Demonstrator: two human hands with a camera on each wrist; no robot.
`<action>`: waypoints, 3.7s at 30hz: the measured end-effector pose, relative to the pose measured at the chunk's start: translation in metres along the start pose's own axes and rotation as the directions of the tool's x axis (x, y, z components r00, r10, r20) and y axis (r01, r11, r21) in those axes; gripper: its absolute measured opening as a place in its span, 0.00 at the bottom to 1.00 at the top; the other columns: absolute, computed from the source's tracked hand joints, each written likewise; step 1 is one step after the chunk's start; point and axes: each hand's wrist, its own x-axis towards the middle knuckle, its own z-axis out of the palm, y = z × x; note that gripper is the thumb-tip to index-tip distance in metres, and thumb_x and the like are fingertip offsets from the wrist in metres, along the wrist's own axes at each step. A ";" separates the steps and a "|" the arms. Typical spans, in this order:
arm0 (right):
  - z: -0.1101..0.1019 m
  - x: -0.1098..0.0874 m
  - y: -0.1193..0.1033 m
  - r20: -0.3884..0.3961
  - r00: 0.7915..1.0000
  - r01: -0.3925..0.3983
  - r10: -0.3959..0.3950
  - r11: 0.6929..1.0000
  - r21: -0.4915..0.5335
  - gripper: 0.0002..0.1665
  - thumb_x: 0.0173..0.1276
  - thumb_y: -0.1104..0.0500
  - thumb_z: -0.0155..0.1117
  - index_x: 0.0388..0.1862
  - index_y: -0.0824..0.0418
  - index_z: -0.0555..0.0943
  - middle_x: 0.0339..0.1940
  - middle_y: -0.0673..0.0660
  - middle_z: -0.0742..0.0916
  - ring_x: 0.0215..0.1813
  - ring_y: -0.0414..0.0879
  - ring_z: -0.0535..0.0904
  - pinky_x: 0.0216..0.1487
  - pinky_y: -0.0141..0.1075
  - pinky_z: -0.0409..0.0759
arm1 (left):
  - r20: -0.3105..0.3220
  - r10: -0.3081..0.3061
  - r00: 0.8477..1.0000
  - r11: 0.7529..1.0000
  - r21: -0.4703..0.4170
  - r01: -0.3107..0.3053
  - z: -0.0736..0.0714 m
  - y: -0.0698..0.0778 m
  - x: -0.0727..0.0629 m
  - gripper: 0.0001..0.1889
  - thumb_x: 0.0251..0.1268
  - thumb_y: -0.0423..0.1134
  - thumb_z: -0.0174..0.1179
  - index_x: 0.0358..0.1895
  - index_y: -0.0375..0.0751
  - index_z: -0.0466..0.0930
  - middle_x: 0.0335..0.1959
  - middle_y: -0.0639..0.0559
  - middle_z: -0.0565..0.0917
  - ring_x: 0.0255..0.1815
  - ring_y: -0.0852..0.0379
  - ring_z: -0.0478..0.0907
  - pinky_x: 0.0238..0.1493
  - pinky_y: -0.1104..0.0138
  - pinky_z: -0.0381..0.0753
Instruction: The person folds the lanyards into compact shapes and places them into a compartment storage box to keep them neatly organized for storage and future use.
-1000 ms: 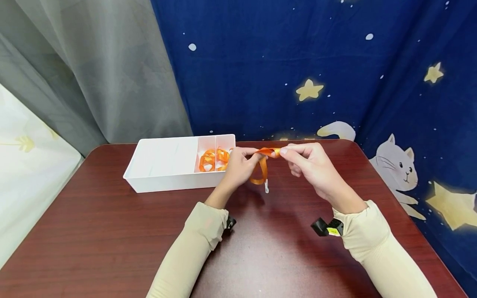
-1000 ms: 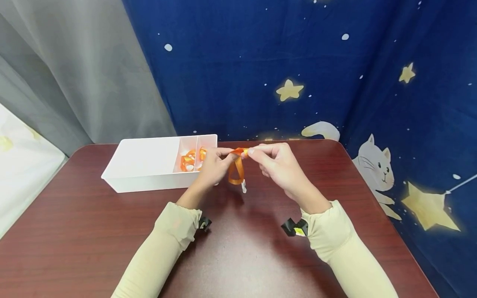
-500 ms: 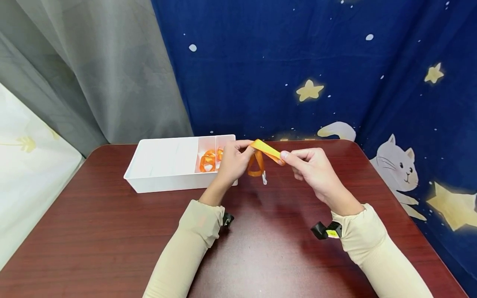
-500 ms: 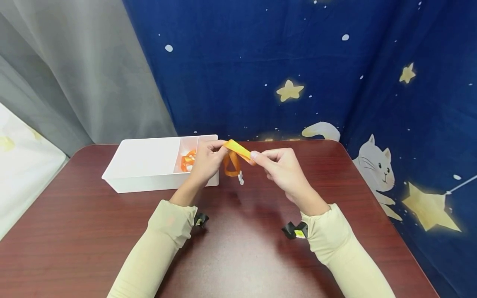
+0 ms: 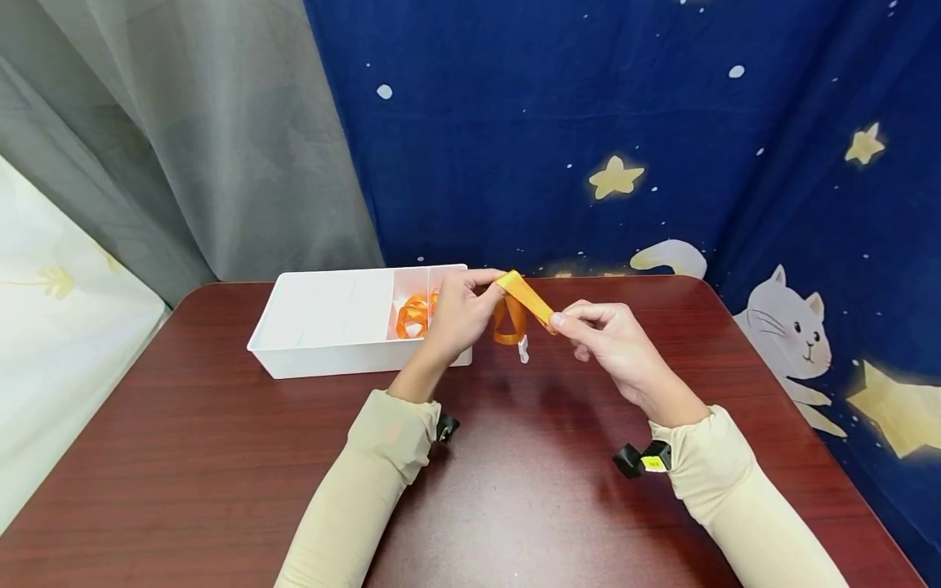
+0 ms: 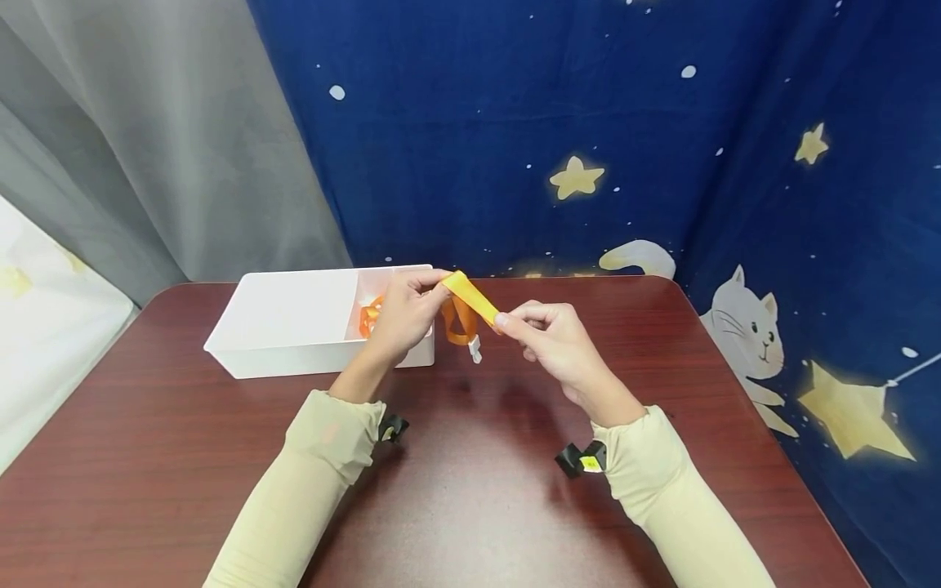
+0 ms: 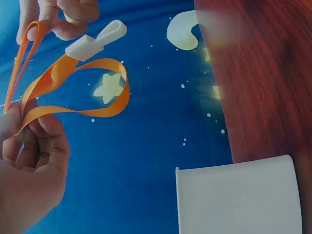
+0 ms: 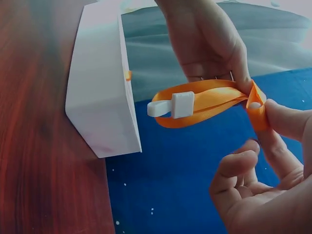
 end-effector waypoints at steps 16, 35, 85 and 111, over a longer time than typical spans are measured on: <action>0.006 -0.002 0.005 -0.097 0.982 0.174 -0.164 0.979 0.108 0.08 0.69 0.67 0.64 0.32 0.58 0.87 0.20 0.52 0.79 0.23 0.43 0.71 0.26 0.31 0.71 | 0.034 0.096 0.995 0.994 0.049 -0.098 -0.003 0.016 0.007 0.07 0.69 0.31 0.60 0.39 0.32 0.88 0.31 0.45 0.86 0.28 0.57 0.78 0.29 0.71 0.76; 0.002 0.002 0.005 0.067 0.987 0.160 -0.148 0.962 -0.220 0.05 0.65 0.65 0.70 0.34 0.67 0.83 0.24 0.54 0.85 0.27 0.44 0.76 0.29 0.33 0.74 | 0.163 0.171 0.972 0.977 0.098 -0.189 0.000 0.027 0.006 0.07 0.69 0.29 0.60 0.39 0.34 0.89 0.34 0.48 0.87 0.29 0.53 0.82 0.30 0.67 0.81; 0.012 0.026 0.020 0.519 0.855 0.044 -0.018 0.998 -0.039 0.13 0.68 0.66 0.64 0.47 0.74 0.84 0.40 0.59 0.90 0.29 0.49 0.76 0.31 0.33 0.75 | 0.364 0.232 0.902 0.972 -0.054 -0.228 0.000 0.024 0.009 0.08 0.65 0.22 0.60 0.40 0.31 0.89 0.37 0.45 0.89 0.39 0.58 0.83 0.43 0.66 0.80; 0.021 0.004 0.028 0.359 0.931 0.042 -0.067 0.996 0.077 0.17 0.70 0.68 0.61 0.53 0.79 0.79 0.37 0.58 0.89 0.37 0.48 0.86 0.44 0.37 0.83 | 0.305 0.140 0.942 0.987 0.035 -0.158 -0.012 0.024 0.011 0.06 0.66 0.26 0.62 0.39 0.32 0.89 0.35 0.46 0.89 0.34 0.58 0.81 0.36 0.68 0.79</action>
